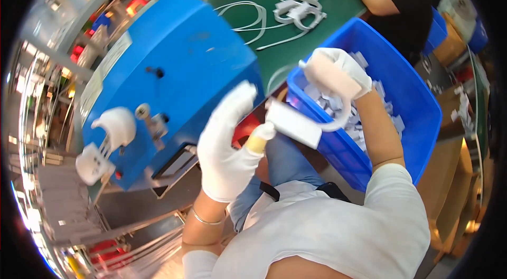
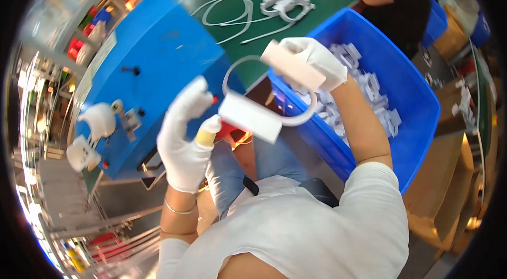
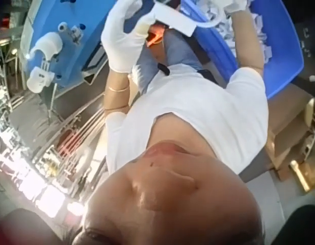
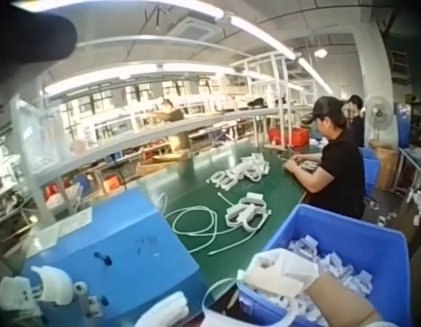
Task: Use a specialized machine to wind and coil white cables before placing them into a storage bin.
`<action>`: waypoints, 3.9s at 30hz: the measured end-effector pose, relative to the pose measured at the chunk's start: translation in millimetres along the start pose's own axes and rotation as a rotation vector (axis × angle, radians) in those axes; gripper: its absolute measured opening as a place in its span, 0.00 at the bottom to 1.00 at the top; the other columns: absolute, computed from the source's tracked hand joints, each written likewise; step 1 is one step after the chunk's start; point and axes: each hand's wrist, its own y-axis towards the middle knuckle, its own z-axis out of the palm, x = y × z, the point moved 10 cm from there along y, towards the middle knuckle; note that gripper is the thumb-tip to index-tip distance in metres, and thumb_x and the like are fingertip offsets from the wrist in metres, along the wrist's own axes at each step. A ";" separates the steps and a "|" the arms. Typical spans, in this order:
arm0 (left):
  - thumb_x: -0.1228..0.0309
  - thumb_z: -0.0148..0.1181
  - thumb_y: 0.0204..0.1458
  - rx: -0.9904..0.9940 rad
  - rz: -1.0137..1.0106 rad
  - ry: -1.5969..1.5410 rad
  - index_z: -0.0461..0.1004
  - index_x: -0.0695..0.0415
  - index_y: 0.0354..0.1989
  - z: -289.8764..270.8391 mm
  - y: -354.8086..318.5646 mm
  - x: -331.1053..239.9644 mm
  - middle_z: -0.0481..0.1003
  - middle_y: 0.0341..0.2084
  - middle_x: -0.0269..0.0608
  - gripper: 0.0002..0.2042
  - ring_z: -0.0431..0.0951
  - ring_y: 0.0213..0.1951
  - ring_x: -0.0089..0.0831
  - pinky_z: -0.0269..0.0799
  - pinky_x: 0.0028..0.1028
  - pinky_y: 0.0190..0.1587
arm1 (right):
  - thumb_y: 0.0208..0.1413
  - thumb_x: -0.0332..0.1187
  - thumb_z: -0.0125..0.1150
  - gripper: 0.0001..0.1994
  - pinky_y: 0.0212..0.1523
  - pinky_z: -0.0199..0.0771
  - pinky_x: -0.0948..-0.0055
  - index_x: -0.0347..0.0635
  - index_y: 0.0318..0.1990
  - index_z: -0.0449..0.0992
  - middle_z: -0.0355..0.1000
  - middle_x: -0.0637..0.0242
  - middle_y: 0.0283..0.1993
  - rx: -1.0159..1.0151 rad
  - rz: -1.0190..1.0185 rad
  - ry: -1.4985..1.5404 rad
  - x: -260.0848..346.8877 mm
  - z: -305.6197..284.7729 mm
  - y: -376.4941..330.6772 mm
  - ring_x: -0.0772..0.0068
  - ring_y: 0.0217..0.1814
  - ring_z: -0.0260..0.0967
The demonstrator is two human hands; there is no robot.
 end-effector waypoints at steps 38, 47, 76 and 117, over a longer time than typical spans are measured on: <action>0.62 0.55 0.56 -0.566 -0.323 -0.486 0.73 0.68 0.40 -211.4 -98.1 87.2 0.77 0.28 0.46 0.17 0.76 0.22 0.25 0.71 0.21 0.24 | 0.54 0.32 0.61 0.10 0.40 0.72 0.77 0.36 0.39 0.74 0.71 0.66 0.34 0.428 -0.589 -0.683 109.8 375.5 84.9 0.79 0.36 0.69; 0.65 0.51 0.56 -0.450 -0.514 -0.227 0.72 0.69 0.41 -202.5 -92.7 102.0 0.75 0.25 0.45 0.17 0.72 0.21 0.27 0.69 0.24 0.24 | 0.51 0.31 0.62 0.09 0.32 0.75 0.69 0.38 0.38 0.73 0.71 0.60 0.33 0.279 -0.969 -0.899 127.3 363.4 68.4 0.65 0.32 0.73; 0.64 0.55 0.55 -0.303 -1.510 -0.182 0.73 0.65 0.40 -154.4 -430.5 391.0 0.75 0.34 0.46 0.15 0.77 0.35 0.37 0.75 0.34 0.38 | 0.60 0.33 0.40 0.12 0.41 0.75 0.61 0.35 0.46 0.65 0.75 0.51 0.39 -1.095 0.222 -1.151 -69.7 -152.7 342.7 0.53 0.43 0.75; 0.74 0.52 0.56 0.274 -0.794 -0.025 0.76 0.63 0.46 -19.6 -163.5 159.1 0.69 0.20 0.26 0.12 0.65 0.22 0.13 0.60 0.17 0.24 | 0.59 0.35 0.49 0.13 0.41 0.75 0.59 0.36 0.45 0.70 0.72 0.56 0.33 -0.518 0.362 0.754 -301.3 20.8 -100.5 0.57 0.31 0.73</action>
